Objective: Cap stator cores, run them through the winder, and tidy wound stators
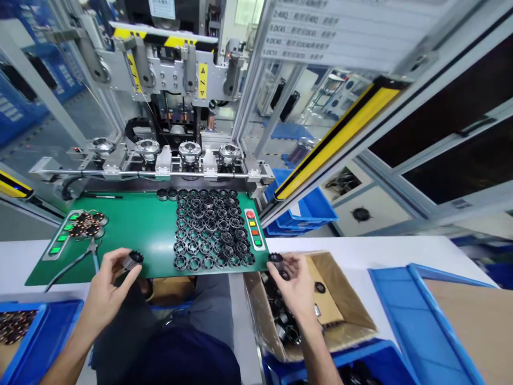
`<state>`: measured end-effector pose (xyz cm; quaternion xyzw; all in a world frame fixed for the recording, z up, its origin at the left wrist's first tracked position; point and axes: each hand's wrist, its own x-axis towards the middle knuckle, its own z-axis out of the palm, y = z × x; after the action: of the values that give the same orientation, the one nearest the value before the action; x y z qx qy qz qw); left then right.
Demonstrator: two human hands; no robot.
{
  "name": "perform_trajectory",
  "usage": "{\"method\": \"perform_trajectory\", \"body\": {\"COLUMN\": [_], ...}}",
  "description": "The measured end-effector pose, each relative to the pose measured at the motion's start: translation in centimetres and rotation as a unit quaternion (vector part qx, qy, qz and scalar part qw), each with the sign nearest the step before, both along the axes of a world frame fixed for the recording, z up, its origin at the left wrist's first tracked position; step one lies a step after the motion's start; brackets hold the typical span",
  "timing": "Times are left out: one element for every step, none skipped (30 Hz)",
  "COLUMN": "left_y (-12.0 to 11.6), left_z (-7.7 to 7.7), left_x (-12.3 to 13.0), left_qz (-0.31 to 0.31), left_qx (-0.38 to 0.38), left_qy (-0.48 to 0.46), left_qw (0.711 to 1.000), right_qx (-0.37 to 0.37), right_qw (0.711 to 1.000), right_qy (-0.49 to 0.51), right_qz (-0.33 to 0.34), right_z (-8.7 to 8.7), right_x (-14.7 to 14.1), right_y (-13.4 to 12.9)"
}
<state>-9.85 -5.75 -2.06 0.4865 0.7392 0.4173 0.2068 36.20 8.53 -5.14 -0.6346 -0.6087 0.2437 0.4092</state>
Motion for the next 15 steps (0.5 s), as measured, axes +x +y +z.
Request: {"method": "perform_trajectory", "body": {"left_y": [-0.1, -0.2, -0.2, -0.2, -0.1, 0.0, 0.1, 0.3, 0.4, 0.4, 0.5, 0.5, 0.4, 0.4, 0.4], "left_z": [0.2, 0.3, 0.2, 0.1, -0.2, -0.5, -0.9, -1.1, -1.3, -1.5, -1.5, -1.5, -1.4, -1.3, -1.2], "left_x": [-0.1, -0.2, -0.3, -0.4, -0.4, -0.4, -0.4, -0.3, -0.2, -0.2, -0.1, -0.1, -0.2, -0.3, -0.3], "left_qz": [-0.007, -0.012, -0.013, -0.006, 0.004, 0.012, 0.013, 0.008, 0.0, -0.006, -0.007, -0.002, 0.006, 0.015, 0.024], "left_qx": [0.001, 0.0, -0.003, -0.002, 0.001, 0.003, 0.007, 0.012, 0.019, 0.027, 0.036, 0.042, 0.046, 0.047, 0.044], "left_qy": [0.017, 0.035, 0.046, 0.045, 0.036, 0.026, 0.024, 0.034, 0.058, 0.091, 0.125, 0.156, 0.178, 0.186, 0.181], "left_qw": [1.0, 0.999, 0.999, 0.999, 0.999, 1.0, 1.0, 0.999, 0.998, 0.995, 0.991, 0.987, 0.983, 0.981, 0.982], "right_qx": [0.002, 0.003, 0.006, 0.01, 0.013, 0.015, 0.014, 0.012, 0.01, 0.008, 0.007, 0.011, 0.014, 0.015, 0.015], "right_qw": [1.0, 1.0, 1.0, 1.0, 1.0, 0.999, 0.999, 0.999, 0.999, 0.999, 0.999, 0.998, 0.998, 0.998, 0.998], "right_qy": [-0.005, -0.012, -0.017, -0.017, -0.016, -0.016, -0.018, -0.023, -0.03, -0.037, -0.042, -0.043, -0.043, -0.041, -0.038], "right_qz": [-0.003, -0.006, -0.009, -0.015, -0.022, -0.029, -0.032, -0.034, -0.032, -0.029, -0.029, -0.033, -0.038, -0.04, -0.039], "right_z": [0.2, 0.4, 0.5, 0.5, 0.3, 0.1, -0.1, -0.4, -0.6, -0.7, -0.8, -0.8, -0.7, -0.6, -0.5], "right_x": [0.2, 0.4, 0.5, 0.6, 0.7, 0.6, 0.6, 0.4, 0.3, 0.1, 0.0, -0.1, -0.2, -0.2, -0.2], "right_y": [-0.2, -0.3, -0.5, -0.5, -0.6, -0.5, -0.4, -0.3, -0.1, 0.1, 0.2, 0.3, 0.3, 0.4, 0.5]}}
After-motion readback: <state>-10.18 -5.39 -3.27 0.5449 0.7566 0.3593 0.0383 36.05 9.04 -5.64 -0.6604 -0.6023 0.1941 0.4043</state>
